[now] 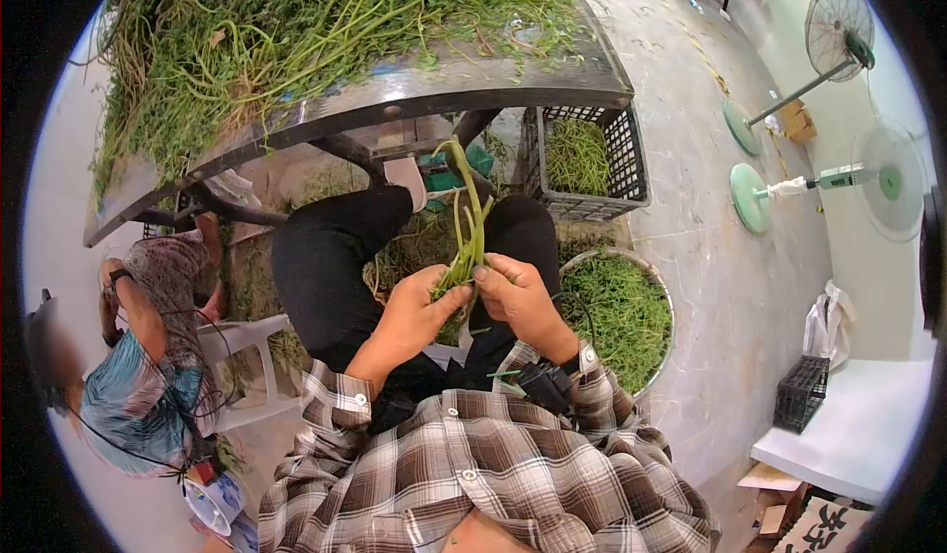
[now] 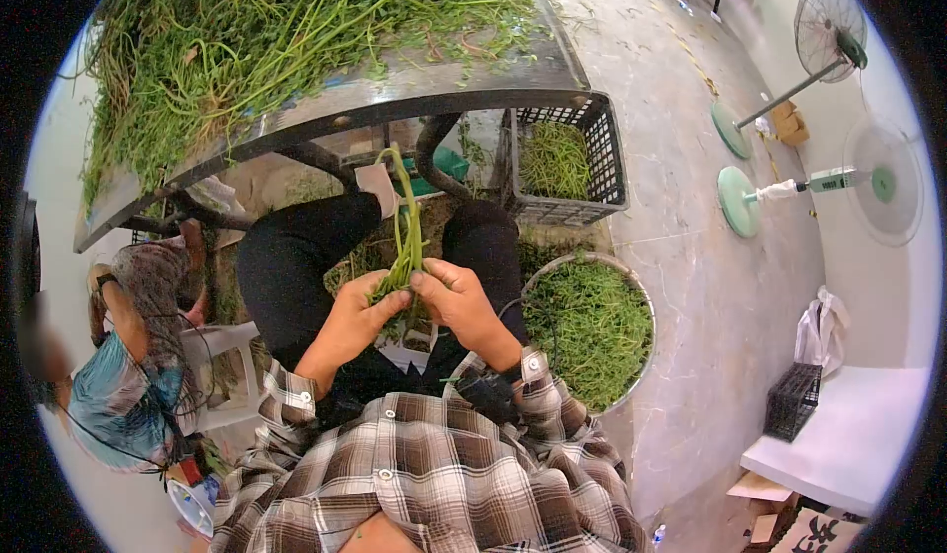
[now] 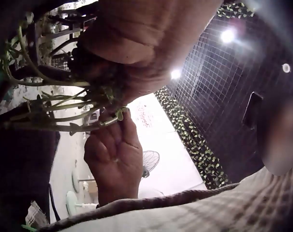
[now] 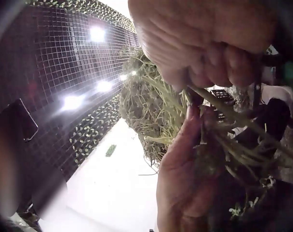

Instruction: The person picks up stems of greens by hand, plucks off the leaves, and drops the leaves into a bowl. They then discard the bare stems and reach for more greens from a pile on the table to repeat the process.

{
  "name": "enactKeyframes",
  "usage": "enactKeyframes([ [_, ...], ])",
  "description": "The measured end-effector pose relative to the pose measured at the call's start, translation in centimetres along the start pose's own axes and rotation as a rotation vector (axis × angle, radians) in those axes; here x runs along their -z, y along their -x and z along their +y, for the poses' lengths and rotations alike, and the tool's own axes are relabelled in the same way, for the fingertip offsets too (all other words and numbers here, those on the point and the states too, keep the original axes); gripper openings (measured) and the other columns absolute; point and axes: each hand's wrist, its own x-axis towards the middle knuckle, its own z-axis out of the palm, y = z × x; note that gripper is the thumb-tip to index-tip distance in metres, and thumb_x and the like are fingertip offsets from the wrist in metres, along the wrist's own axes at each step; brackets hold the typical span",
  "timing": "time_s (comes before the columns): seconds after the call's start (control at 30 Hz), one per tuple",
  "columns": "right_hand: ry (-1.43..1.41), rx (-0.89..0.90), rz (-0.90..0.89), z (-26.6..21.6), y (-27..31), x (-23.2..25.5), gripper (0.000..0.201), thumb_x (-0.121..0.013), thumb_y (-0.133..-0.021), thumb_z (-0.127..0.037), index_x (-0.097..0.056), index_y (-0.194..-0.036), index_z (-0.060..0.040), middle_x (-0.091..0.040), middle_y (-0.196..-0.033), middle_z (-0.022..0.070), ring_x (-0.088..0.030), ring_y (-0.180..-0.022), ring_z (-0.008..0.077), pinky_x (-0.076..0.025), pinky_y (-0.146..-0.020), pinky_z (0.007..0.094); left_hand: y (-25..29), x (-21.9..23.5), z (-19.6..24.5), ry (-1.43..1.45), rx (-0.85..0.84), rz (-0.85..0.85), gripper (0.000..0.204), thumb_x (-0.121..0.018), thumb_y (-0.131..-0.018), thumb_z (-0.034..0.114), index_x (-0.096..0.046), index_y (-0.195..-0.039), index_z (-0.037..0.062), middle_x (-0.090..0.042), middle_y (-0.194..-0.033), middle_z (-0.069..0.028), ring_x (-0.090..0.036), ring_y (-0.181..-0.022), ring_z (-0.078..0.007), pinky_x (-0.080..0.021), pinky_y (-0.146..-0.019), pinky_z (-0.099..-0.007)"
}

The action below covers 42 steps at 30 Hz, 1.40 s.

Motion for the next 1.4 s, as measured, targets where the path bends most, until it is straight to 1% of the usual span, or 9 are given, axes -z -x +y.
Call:
enactKeyframes([
  [0.13, 0.037, -0.034, -0.022, -0.6, 0.2, -0.6, 0.024, -0.055, -0.089, -0.022, -0.057, -0.102, -0.0019, -0.041, -0.058, -0.0076, -0.030, -0.046, 0.0005, -0.022, -0.042, 0.0185, 0.2, 0.2, 0.3, -0.123, -0.017, -0.002, 0.023, -0.059, -0.083, 0.018, -0.059, -0.097, -0.0001, -0.059, -0.082, -0.0147, -0.058, -0.072, -0.0280, -0.044, -0.066, -0.0353],
  [0.33, 0.125, -0.026, 0.049, -0.5, -0.2, -0.7, 0.022, -0.059, -0.085, -0.020, -0.058, -0.098, -0.0023, -0.047, -0.061, -0.0059, -0.033, -0.046, 0.0005, -0.024, -0.041, 0.0179, 0.5, -0.3, 0.4, -0.416, -0.157, -0.077, 0.020, -0.060, -0.081, 0.019, -0.058, -0.087, -0.0002, -0.056, -0.079, -0.0163, -0.057, -0.074, -0.0353, -0.043, -0.064, -0.0394],
  [0.47, 0.018, -0.045, 0.101, -0.5, -0.2, -0.9, 0.019, -0.060, -0.085, -0.020, -0.057, -0.094, -0.0033, -0.048, -0.062, -0.0056, -0.033, -0.044, 0.0004, -0.024, -0.040, 0.0174, 0.5, -0.1, 1.0, -0.381, -0.075, -0.105, 0.020, -0.061, -0.081, 0.019, -0.058, -0.085, 0.0000, -0.055, -0.078, -0.0168, -0.057, -0.070, -0.0343, -0.044, -0.062, -0.0391],
  [0.53, -0.045, -0.052, 0.122, -0.4, -0.3, -0.9, 0.018, -0.059, -0.085, -0.019, -0.056, -0.093, -0.0038, -0.048, -0.062, -0.0053, -0.032, -0.044, 0.0005, -0.023, -0.039, 0.0174, 0.6, -0.1, 1.6, -0.293, 0.024, -0.102, 0.019, -0.061, -0.081, 0.017, -0.058, -0.088, -0.0001, -0.058, -0.074, -0.0140, -0.057, -0.065, -0.0234, -0.044, -0.061, -0.0337],
  [0.73, -0.145, -0.046, 0.131, -0.1, -0.4, -0.2, 0.014, -0.057, -0.086, -0.019, -0.054, -0.088, -0.0049, -0.048, -0.062, -0.0048, -0.030, -0.042, 0.0005, -0.022, -0.038, 0.0175, 0.7, -0.3, 1.3, -0.064, 0.169, -0.109, 0.022, -0.059, -0.086, 0.020, -0.057, -0.086, -0.0020, -0.054, -0.067, -0.0046, -0.049, -0.065, -0.0083, -0.042, -0.058, -0.0262],
  [0.9, -0.132, -0.031, 0.145, -0.1, -0.3, 0.0, 0.015, -0.056, -0.087, -0.019, -0.053, -0.085, -0.0047, -0.046, -0.060, -0.0053, -0.030, -0.041, 0.0005, -0.022, -0.038, 0.0178, 0.5, -0.5, 0.0, -0.034, 0.109, -0.073, 0.021, -0.059, -0.084, 0.017, -0.057, -0.084, -0.0035, -0.054, -0.062, -0.0071, -0.051, -0.056, -0.0128, -0.042, -0.052, -0.0303],
  [1.03, -0.152, 0.018, 0.202, -0.2, -0.3, 0.6, 0.017, -0.055, -0.088, -0.021, -0.054, -0.085, -0.0043, -0.032, -0.054, -0.0088, -0.026, -0.042, 0.0004, -0.021, -0.038, 0.0175, 0.6, -0.5, 0.0, -0.072, 0.012, -0.027, 0.021, -0.057, -0.085, 0.017, -0.057, -0.084, -0.0040, -0.053, -0.063, -0.0076, -0.051, -0.058, -0.0133, -0.042, -0.054, -0.0302],
  [1.33, -0.181, 0.046, 0.208, -0.7, -0.4, 1.2, 0.018, -0.054, -0.089, -0.022, -0.053, -0.083, -0.0051, -0.031, -0.052, -0.0090, -0.024, -0.040, 0.0008, -0.020, -0.037, 0.0184, 0.5, -0.1, 0.3, -0.107, 0.138, -0.064, 0.023, -0.055, -0.086, 0.018, -0.057, -0.087, -0.0042, -0.056, -0.069, -0.0112, -0.053, -0.064, -0.0165, -0.042, -0.059, -0.0326],
  [1.4, -0.195, 0.127, 0.431, -1.9, -0.4, 2.5, 0.017, -0.054, -0.089, -0.021, -0.053, -0.081, -0.0061, -0.030, -0.052, -0.0090, -0.024, -0.040, 0.0012, -0.020, -0.037, 0.0184, 1.0, 0.5, 0.2, -0.124, 0.109, -0.037, 0.024, -0.054, -0.086, 0.020, -0.057, -0.087, -0.0043, -0.056, -0.069, -0.0110, -0.053, -0.064, -0.0167, -0.042, -0.060, -0.0325],
])
